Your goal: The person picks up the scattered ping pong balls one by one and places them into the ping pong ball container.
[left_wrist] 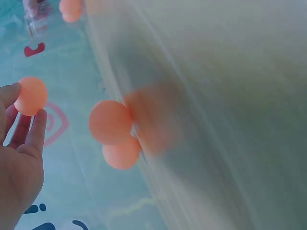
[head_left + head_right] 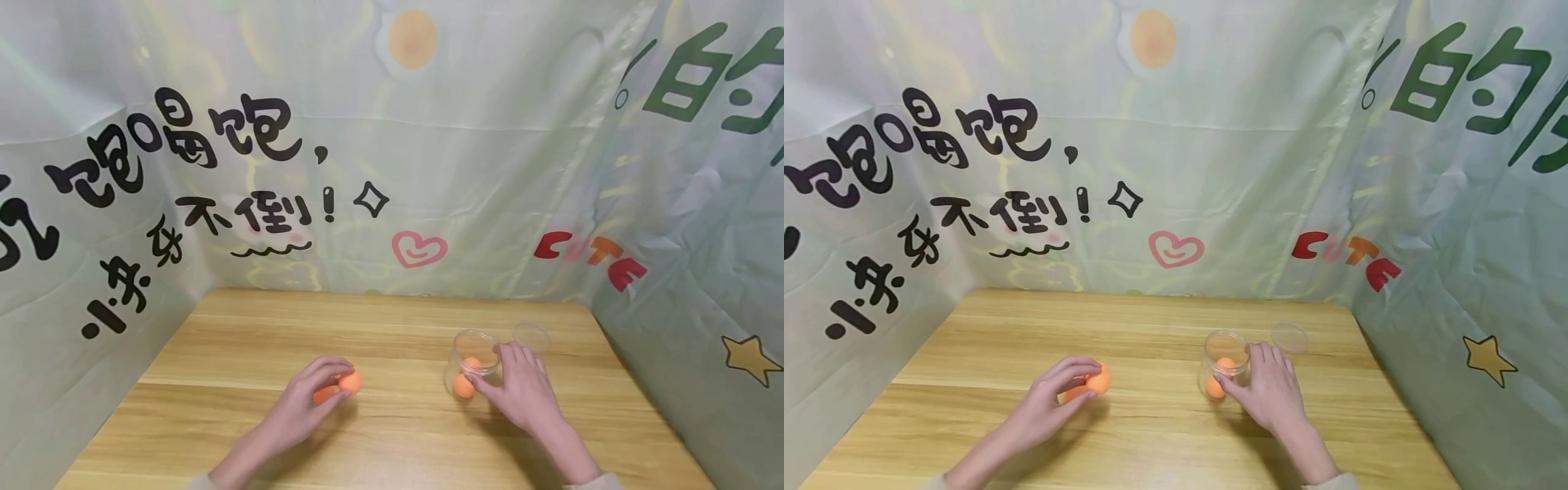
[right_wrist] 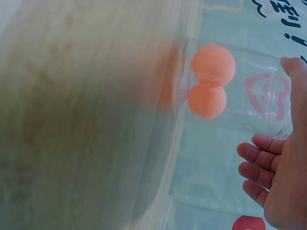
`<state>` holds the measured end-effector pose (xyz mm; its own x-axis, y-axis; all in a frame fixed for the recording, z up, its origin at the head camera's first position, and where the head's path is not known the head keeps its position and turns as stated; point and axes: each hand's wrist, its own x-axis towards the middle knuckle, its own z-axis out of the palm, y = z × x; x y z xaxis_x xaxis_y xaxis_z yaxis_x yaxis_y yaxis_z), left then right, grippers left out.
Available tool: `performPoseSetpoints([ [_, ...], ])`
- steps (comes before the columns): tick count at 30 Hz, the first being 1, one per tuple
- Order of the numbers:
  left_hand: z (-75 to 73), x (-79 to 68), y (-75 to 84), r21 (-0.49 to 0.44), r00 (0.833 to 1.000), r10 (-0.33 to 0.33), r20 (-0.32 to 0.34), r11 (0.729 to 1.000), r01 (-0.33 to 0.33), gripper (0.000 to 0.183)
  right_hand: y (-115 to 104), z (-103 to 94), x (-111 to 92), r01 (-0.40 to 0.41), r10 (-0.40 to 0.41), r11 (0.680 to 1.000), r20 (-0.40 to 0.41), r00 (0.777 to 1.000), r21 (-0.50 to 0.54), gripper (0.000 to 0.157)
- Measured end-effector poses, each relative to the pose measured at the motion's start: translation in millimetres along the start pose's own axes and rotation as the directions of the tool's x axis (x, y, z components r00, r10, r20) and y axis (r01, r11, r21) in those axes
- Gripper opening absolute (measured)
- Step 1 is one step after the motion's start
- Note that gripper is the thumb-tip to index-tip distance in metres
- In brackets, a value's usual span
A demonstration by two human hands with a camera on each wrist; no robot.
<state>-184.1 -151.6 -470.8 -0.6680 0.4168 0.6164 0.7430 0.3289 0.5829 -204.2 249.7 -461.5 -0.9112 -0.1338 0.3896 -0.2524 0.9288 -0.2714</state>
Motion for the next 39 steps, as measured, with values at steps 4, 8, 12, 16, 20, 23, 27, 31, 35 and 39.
performPoseSetpoints([
  [4, 6.5, 6.9, 1.0, -0.063, 0.998, 0.052, -0.045, 0.996, -0.055, 0.038, 0, 0.4, 0, 0.003, -0.003, 1.0, -0.002, 1.0, -0.002, 0.076],
  [8, 11.3, 12.8, 2.8, -0.081, 0.994, 0.071, -0.081, 0.994, -0.077, 0.038, 0, 0.2, 0, 0.005, -0.005, 1.0, -0.002, 1.0, -0.001, 0.076],
  [12, 14.5, 16.9, 4.7, -0.097, 0.994, 0.05, -0.1, 0.993, -0.06, 0.038, 0, -0.5, 0, 0.003, -0.003, 1.0, -0.001, 1.0, -0.002, 0.075],
  [16, 17.0, 20.4, 6.3, -0.122, 0.994, 0.002, -0.107, 0.992, -0.016, 0.037, -1, -1.1, -1, -0.001, 0.001, 1.0, 0.002, 1.0, 0.0, 0.075],
  [20, 19.4, 26.6, 9.9, -0.117, 0.993, -0.011, -0.118, 0.993, -0.003, 0.036, -1, -1.8, -2, -0.005, 0.005, 1.0, 0.009, 1.0, 0.003, 0.075],
  [23, 21.5, 31.2, 12.6, -0.112, 0.992, -0.024, -0.123, 0.994, 0.01, 0.036, -1, -1.8, -2, -0.004, 0.004, 1.0, 0.008, 1.0, 0.003, 0.075],
  [27, 24.2, 34.8, 14.6, -0.162, 0.989, -0.091, -0.118, 0.984, 0.071, 0.034, -1, -1.1, -2, -0.002, 0.002, 1.0, 0.001, 1.0, 0.003, 0.074],
  [31, 27.1, 38.4, 15.1, -0.188, 0.985, -0.128, -0.117, 0.977, 0.104, 0.032, -1, -0.8, -2, -0.002, 0.002, 1.0, -0.002, 1.0, 0.003, 0.074],
  [35, 30.4, 42.9, 15.2, -0.169, 0.986, -0.104, -0.133, 0.982, 0.081, 0.033, -2, -0.3, -2, -0.003, 0.003, 1.0, -0.006, 1.0, 0.009, 0.074],
  [39, 34.0, 46.6, 16.4, -0.212, 0.984, -0.108, -0.142, 0.974, 0.077, 0.032, -2, -0.1, -1, 0.001, -0.001, 1.0, -0.006, 1.0, 0.01, 0.074],
])
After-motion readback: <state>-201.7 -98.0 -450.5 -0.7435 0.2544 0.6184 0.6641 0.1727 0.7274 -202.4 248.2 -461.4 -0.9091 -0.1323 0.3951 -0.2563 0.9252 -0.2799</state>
